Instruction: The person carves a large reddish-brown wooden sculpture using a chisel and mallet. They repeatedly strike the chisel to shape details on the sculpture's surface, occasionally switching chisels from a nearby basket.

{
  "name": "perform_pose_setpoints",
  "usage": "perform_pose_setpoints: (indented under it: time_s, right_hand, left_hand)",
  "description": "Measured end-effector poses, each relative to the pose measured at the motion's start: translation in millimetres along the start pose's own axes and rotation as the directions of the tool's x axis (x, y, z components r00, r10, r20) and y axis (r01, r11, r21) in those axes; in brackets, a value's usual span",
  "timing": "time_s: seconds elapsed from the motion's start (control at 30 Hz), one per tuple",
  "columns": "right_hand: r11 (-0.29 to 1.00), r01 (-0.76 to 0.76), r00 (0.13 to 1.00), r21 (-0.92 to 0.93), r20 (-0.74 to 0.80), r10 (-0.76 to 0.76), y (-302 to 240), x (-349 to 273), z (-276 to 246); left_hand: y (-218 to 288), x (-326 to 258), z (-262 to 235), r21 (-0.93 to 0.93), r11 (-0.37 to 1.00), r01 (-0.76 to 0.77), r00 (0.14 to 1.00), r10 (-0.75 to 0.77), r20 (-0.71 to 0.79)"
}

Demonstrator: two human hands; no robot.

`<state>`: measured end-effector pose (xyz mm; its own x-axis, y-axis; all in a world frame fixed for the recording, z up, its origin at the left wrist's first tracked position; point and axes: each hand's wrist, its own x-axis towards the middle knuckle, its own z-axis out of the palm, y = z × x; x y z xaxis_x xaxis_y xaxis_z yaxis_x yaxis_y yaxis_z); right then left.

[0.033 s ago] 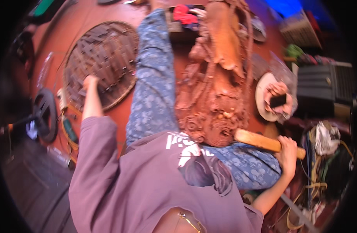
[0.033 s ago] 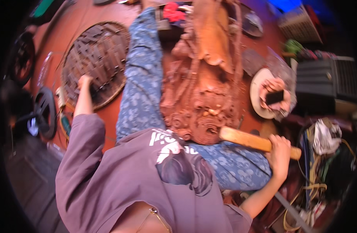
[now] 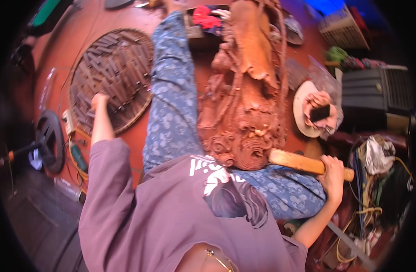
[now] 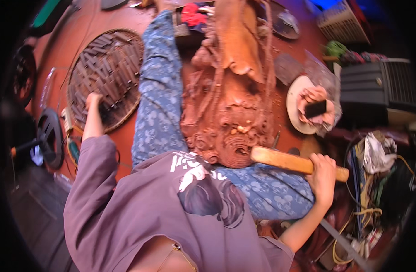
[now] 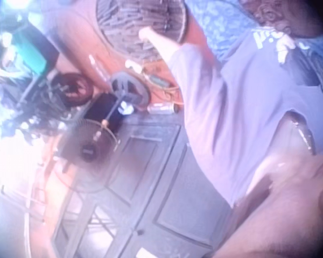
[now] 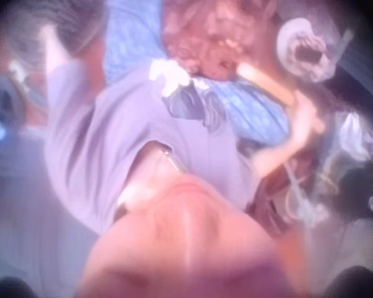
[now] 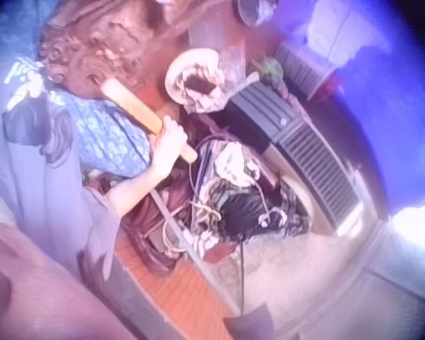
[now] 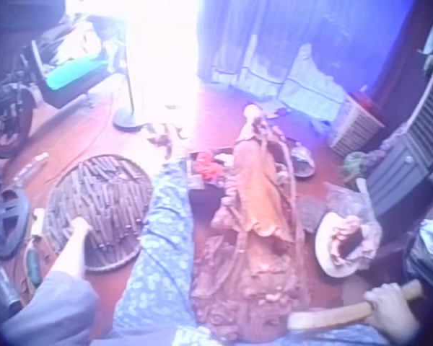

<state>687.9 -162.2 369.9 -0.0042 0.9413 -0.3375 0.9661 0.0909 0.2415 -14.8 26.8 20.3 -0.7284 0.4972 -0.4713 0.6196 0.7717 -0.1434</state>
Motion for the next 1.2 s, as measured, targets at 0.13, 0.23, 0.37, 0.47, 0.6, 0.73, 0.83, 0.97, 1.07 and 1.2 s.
perform_pose_setpoints:
  time_s: [0.13,0.23,0.37,0.47,0.6,0.73,0.83,0.97,1.07,1.2]
  right_hand:
    - [0.997,-0.060,0.998,0.058,-0.024,0.061,-4.4,-2.8,-2.4]
    - [0.995,-0.064,0.997,0.070,-0.029,0.066,-5.7,-4.0,-8.1]
    - [0.996,-0.008,0.998,0.091,-0.067,0.014,-8.6,4.5,-8.5]
    - [0.987,0.091,0.988,0.129,-0.132,-0.074,-10.5,9.1,-16.4]
    - [0.958,0.190,0.967,0.215,-0.211,-0.144,-8.5,17.0,-39.7]
    - [0.906,0.313,0.919,0.286,-0.332,-0.213,-3.6,34.5,-53.7]
    - [0.877,0.349,0.890,0.329,-0.410,-0.200,-8.8,51.4,-47.0]
    - [0.861,0.308,0.879,0.404,-0.468,-0.095,-10.2,64.1,-30.8]
    - [0.838,0.330,0.856,0.434,-0.512,-0.072,15.9,56.6,-22.7]
    - [0.821,0.252,0.884,0.511,-0.468,0.020,13.7,56.9,-22.4]
  left_hand:
    - [-13.5,29.1,21.7,-0.016,1.000,0.016,0.994,-0.018,-0.108]
    - [-6.3,16.1,27.6,0.047,0.996,-0.081,0.984,0.087,-0.155]
    - [-7.7,21.1,19.2,0.047,0.997,-0.059,0.984,0.066,-0.165]
    - [-16.0,29.6,20.1,0.002,0.999,-0.054,0.987,0.054,-0.152]
    - [-22.1,20.4,30.6,-0.203,0.965,-0.164,0.918,0.074,-0.390]
    - [15.5,-40.8,-30.3,-0.127,0.869,-0.478,0.626,0.236,-0.743]
    - [78.5,-111.9,-76.3,-0.694,0.162,-0.702,0.678,0.450,-0.581]
    - [155.5,-305.0,-98.3,-0.702,-0.180,-0.689,0.222,0.870,-0.441]
    - [196.2,-411.6,-92.2,-0.693,-0.618,-0.373,-0.596,0.731,-0.331]
    - [199.5,-480.4,-43.8,-0.568,-0.822,-0.043,-0.478,0.516,-0.710]
